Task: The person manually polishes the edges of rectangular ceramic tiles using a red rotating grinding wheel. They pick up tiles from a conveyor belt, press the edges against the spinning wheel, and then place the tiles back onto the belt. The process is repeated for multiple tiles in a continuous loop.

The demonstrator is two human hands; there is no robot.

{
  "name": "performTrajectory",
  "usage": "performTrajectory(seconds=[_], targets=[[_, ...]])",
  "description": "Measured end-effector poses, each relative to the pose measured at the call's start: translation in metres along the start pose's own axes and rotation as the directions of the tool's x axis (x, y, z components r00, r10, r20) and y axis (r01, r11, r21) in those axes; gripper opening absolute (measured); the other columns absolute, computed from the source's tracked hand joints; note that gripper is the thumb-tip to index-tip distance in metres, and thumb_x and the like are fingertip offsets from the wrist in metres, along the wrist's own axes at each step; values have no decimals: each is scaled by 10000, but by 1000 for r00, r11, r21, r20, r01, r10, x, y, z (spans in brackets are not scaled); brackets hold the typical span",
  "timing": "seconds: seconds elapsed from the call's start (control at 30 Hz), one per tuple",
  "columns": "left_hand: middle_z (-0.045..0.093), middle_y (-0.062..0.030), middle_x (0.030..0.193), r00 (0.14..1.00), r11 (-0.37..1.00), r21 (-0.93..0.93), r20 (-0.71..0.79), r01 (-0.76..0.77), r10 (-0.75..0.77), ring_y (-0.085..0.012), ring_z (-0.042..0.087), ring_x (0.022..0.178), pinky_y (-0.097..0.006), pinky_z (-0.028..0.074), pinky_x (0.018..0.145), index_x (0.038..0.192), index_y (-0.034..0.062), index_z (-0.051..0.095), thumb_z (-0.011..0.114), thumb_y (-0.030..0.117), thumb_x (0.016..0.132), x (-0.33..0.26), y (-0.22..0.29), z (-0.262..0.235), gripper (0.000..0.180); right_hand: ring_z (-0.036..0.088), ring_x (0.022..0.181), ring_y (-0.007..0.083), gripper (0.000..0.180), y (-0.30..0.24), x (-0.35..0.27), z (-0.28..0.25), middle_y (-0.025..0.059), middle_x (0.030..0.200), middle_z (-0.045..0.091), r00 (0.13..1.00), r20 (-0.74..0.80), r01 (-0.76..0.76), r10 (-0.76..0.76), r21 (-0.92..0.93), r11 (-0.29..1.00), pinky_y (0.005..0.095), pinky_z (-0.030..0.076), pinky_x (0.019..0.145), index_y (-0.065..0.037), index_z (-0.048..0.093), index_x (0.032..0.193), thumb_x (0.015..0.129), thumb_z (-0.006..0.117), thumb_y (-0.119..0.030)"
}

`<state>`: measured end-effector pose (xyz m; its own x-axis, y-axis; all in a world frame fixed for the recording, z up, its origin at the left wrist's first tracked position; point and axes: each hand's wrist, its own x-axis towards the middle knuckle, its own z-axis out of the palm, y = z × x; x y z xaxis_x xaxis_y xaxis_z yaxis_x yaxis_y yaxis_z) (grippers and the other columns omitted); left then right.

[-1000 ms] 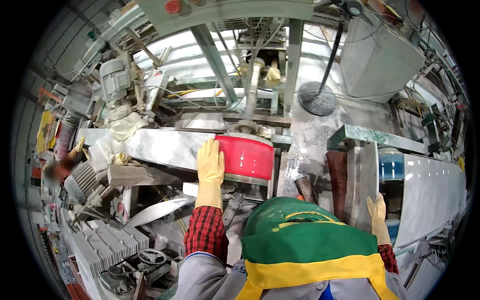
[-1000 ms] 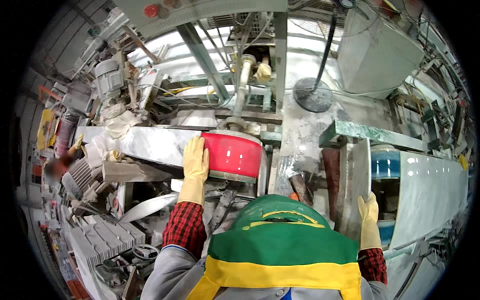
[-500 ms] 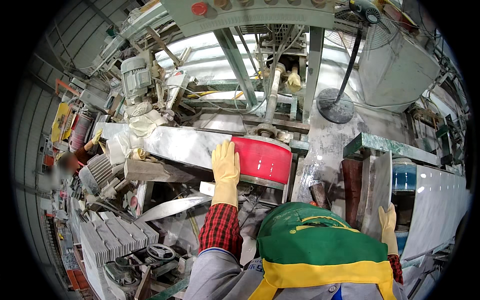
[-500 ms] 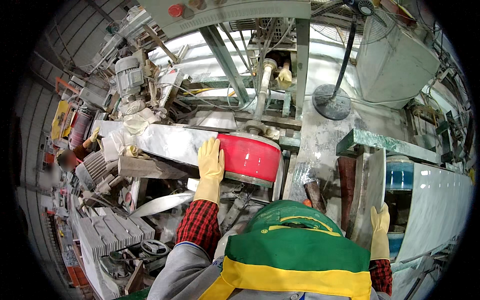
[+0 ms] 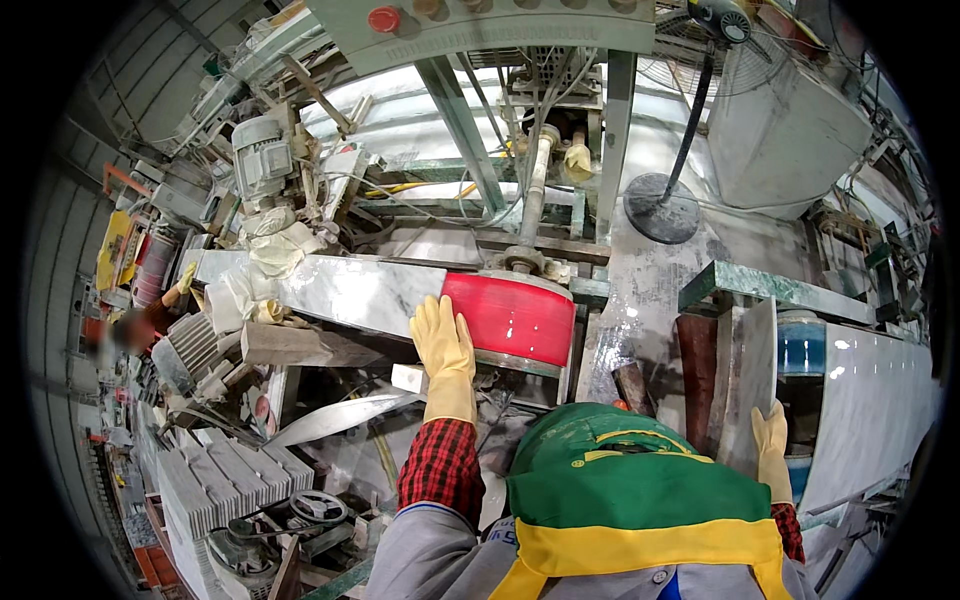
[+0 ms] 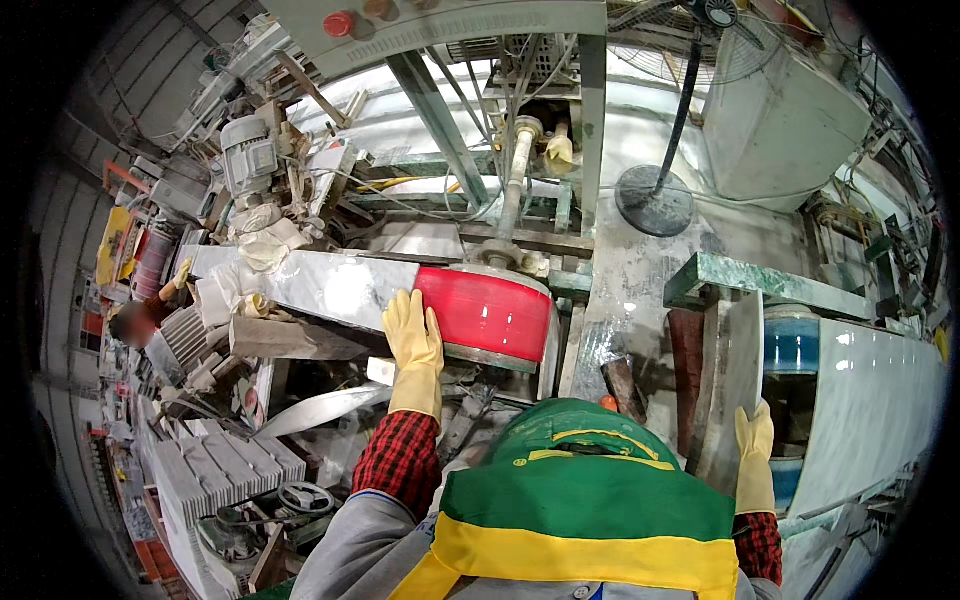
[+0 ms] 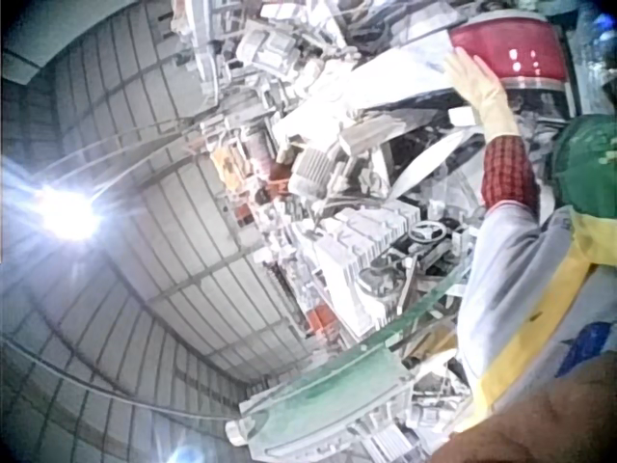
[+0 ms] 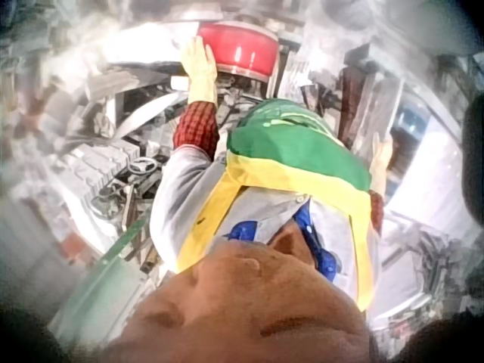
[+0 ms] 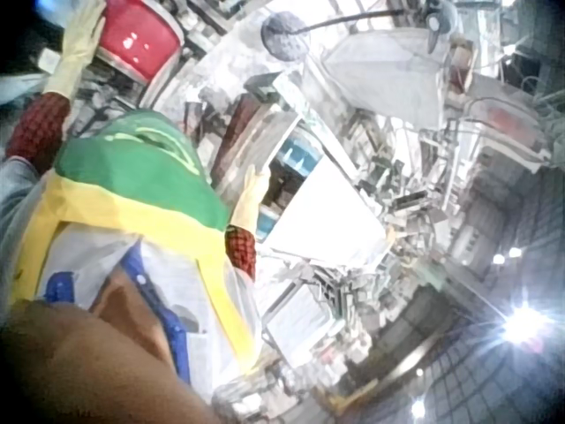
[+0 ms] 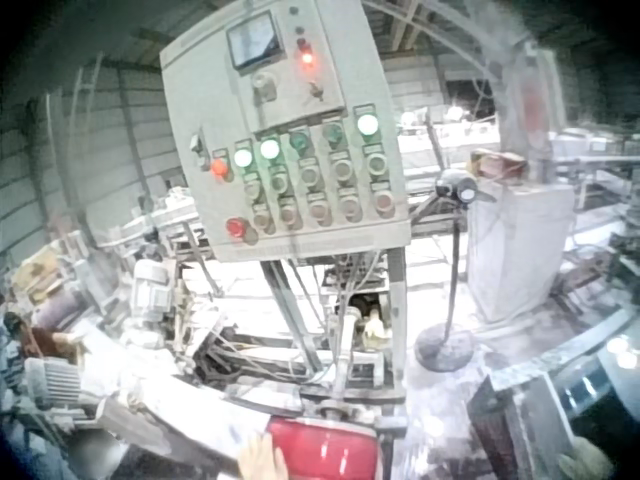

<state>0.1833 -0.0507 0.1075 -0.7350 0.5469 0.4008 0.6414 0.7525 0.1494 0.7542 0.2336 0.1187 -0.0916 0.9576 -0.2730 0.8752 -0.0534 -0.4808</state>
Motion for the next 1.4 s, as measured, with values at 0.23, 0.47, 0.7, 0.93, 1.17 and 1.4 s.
performTrajectory(seconds=[0.23, 0.47, 0.7, 0.93, 1.17, 1.4], targets=[[484, -205, 1487, 1000, 1000, -17, -6, 12, -12, -426, 415, 1377, -542, 265, 1179, 1400, 78, 529, 589, 281, 980, -4, 1, 0, 470, 694, 1045, 335, 401, -5, -5, -9, 208, 1123, 717, 998, 46, 47, -45, -61, 997, 401, 519, 921, -13, 611, 1261, 892, 692, -149], [529, -207, 1445, 995, 941, -337, 74, -33, 62, -425, 417, 1388, -532, 261, 1179, 1368, 64, 577, 695, 286, 907, -24, 28, -12, 525, 667, 1008, 183, 389, -77, -55, -32, 111, 1094, 721, 957, 267, 36, -111, 271, 962, 330, 524, 904, 45, 638, 1233, 881, 721, -97], [419, -171, 1529, 532, -77, -606, 623, 792, 574, -284, 370, 1457, -436, 360, 1172, 1557, -2, 261, 754, 111, 870, -40, 152, -49, 853, 642, 870, 92, 309, -228, -39, -60, 35, 994, 721, 733, 578, 118, -358, 410, 905, 277, 542, 767, 46, 687, 1131, 868, 764, -97], [641, -99, 1293, 339, -353, -210, 869, 912, 360, -191, 626, 1154, -336, 522, 944, 1386, 24, 534, 684, 257, 980, -48, 191, -97, 492, 657, 906, 125, 493, -368, -32, -51, 60, 1039, 732, 496, 710, 338, -500, 372, 864, 292, 546, 811, 47, 682, 1199, 770, 847, -135], [682, -85, 1136, 559, -660, -375, 825, 651, 82, -130, 682, 904, -208, 534, 656, 1213, -26, 614, 679, 274, 981, -41, 174, -126, 384, 613, 1221, 352, 625, -352, -9, -21, 160, 1343, 642, 432, 141, 893, -891, 68, 444, 419, 479, 1025, -42, 542, 1401, 837, 746, -218], [684, -17, 1084, 435, -807, 60, 817, 587, 377, -95, 664, 869, -196, 529, 636, 1172, 49, 640, 715, 275, 952, -63, 102, -50, 324, 542, 980, 206, 471, -184, -16, 47, 83, 1127, 600, 818, 525, -362, -236, 788, 498, 398, 456, 822, -134, 463, 1396, 1006, 570, -374]])
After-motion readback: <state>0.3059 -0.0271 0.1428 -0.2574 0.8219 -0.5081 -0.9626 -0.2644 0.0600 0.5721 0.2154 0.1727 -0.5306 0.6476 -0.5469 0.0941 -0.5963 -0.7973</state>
